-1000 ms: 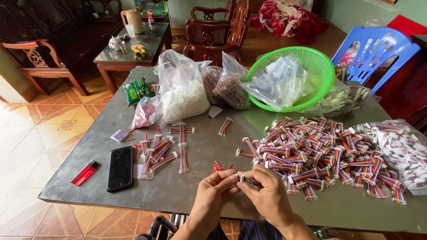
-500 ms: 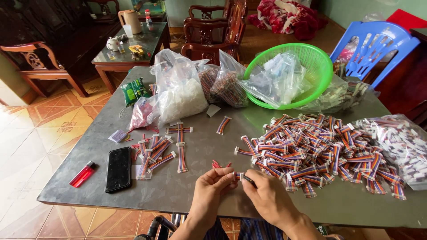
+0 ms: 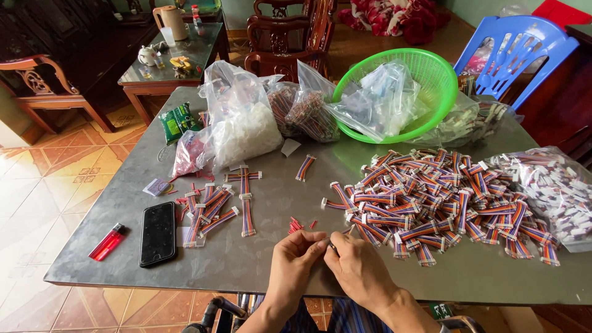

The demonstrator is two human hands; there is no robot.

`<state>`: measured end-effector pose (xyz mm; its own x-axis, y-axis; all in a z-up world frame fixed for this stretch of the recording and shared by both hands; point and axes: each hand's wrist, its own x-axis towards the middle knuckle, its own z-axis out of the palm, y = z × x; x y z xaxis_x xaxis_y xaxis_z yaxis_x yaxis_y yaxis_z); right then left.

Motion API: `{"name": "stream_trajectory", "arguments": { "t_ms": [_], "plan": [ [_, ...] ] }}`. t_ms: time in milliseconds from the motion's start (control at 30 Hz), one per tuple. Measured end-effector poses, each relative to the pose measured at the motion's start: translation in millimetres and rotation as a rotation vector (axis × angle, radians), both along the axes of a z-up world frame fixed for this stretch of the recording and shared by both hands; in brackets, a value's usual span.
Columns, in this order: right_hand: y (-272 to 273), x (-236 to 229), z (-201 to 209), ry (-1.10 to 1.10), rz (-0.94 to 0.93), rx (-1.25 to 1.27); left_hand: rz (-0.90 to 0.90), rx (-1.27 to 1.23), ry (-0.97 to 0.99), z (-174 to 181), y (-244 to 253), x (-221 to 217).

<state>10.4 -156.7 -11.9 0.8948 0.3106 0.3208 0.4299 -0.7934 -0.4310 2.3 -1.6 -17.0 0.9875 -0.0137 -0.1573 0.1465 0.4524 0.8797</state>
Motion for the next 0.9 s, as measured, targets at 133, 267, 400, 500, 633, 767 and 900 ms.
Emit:
{"name": "stream_trajectory", "arguments": {
  "t_ms": [133,267,400,500,633,767,900],
  "plan": [
    [-1,-2,14,-0.020,0.060,0.033,-0.004,0.022,-0.013,4,3,2],
    [-2,-6,40,-0.063,0.068,0.087,0.014,-0.093,-0.039,20,16,4],
    [-23,20,29,-0.079,0.076,0.006,0.061,0.850,-0.273,45,43,11],
    [-42,42,42,-0.023,-0.168,-0.081,0.214,1.576,-0.266,29,88,36],
    [-24,48,42,-0.164,-0.075,-0.021,0.263,1.636,-0.189,3,113,62],
    [-2,64,8,-0.092,0.087,0.065,0.341,1.535,-0.216,-2,113,74],
    [8,82,-17,-0.118,0.127,0.049,0.307,1.422,-0.190,4,107,70]
  ]
}}
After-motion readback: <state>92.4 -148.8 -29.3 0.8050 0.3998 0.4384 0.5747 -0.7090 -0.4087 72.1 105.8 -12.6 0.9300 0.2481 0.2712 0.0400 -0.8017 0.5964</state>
